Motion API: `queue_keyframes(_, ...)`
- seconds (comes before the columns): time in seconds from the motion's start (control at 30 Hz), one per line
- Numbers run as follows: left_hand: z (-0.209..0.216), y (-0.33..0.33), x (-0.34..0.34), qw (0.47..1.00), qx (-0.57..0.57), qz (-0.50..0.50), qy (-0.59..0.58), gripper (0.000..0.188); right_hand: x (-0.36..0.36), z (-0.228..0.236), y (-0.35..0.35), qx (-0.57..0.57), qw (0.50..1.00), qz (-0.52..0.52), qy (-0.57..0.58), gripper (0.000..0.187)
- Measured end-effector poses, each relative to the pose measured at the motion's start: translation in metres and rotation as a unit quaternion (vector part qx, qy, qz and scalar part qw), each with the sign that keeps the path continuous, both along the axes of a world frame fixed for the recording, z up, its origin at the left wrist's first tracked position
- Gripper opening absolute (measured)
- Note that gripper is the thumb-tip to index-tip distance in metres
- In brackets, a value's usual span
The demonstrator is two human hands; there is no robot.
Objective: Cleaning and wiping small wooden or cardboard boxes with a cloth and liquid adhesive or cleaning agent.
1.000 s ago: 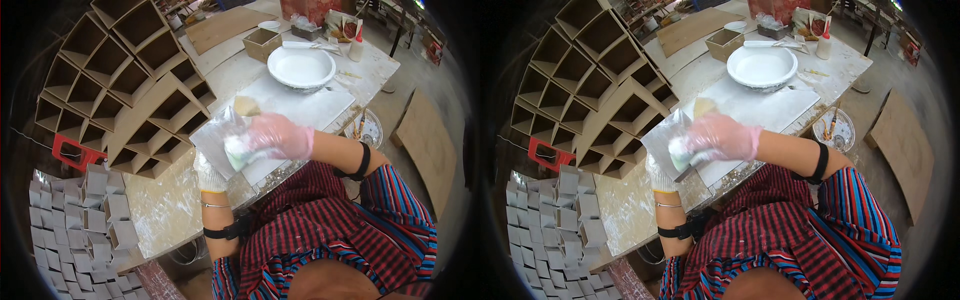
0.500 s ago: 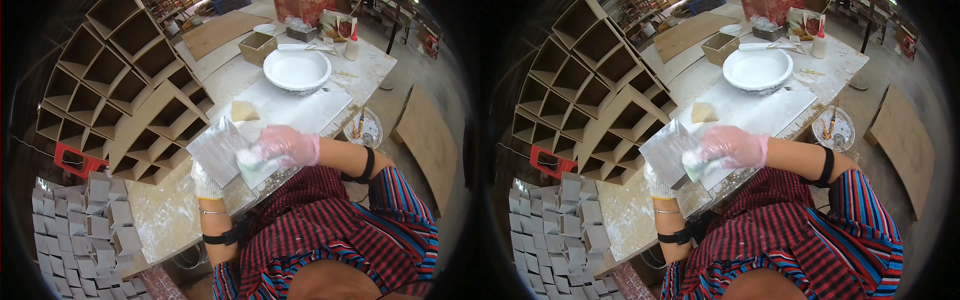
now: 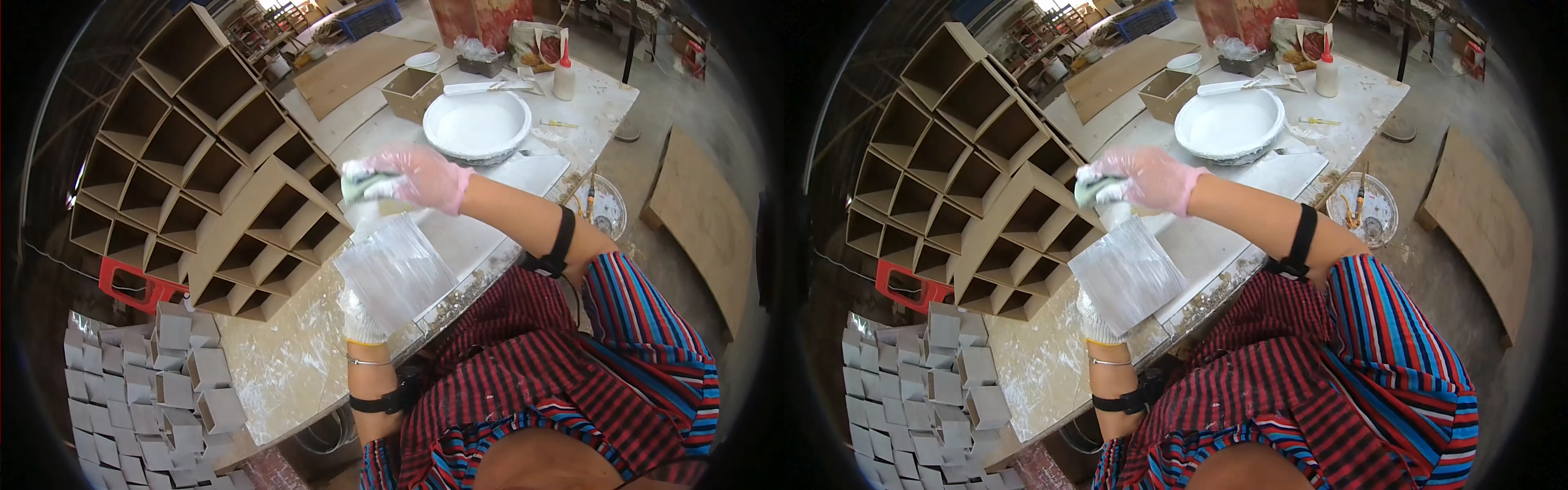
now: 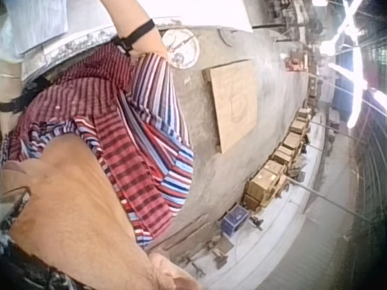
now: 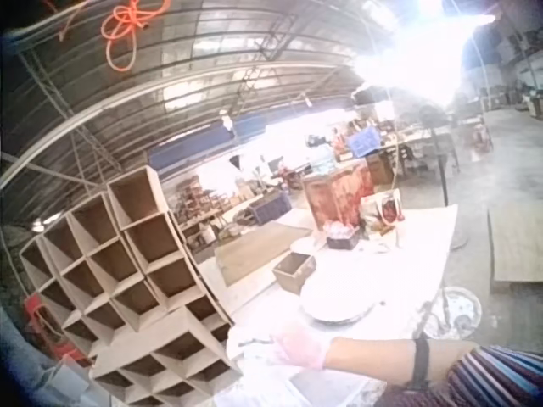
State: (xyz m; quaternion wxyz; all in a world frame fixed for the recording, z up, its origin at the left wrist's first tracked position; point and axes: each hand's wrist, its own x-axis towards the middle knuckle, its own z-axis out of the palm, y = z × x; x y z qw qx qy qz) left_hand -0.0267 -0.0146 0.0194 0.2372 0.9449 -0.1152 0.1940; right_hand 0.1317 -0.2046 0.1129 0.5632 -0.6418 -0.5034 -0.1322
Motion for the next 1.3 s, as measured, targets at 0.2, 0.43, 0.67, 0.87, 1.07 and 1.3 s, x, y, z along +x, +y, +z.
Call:
queue_keyframes(0.2, -0.011, 0.003, 0.006, 0.961, -0.270, -0.046, 0.037, 0.041, -0.045, 0.010, -0.011, 0.015, 0.996, 0.066, -0.066, 0.035)
queue_keyframes(0.43, -0.021, 0.005, 0.013, 0.901, -0.409, -0.111, 0.095, 0.045, -0.071, 0.001, -0.003, -0.111, 0.962, 0.127, -0.215, 0.036)
queue_keyframes(0.67, -0.013, 0.003, 0.011, 0.526, -0.745, -0.363, 0.192, 0.049, -0.023, 0.017, 0.011, 0.014, 0.993, 0.074, -0.095, 0.034)
queue_keyframes(0.87, -0.012, 0.006, 0.006, 0.716, -0.669, -0.142, 0.140, 0.043, -0.092, -0.004, 0.002, -0.198, 0.916, 0.184, -0.296, 0.031)
queue_keyframes(1.07, -0.010, -0.011, 0.005, 0.714, -0.673, -0.109, 0.157, 0.039, -0.029, 0.022, 0.023, -0.047, 0.980, 0.099, -0.168, 0.032)
queue_keyframes(1.3, -0.040, 0.029, 0.007, 0.698, -0.695, -0.122, 0.123, 0.038, -0.081, 0.016, 0.011, -0.119, 0.966, 0.166, -0.161, 0.033)
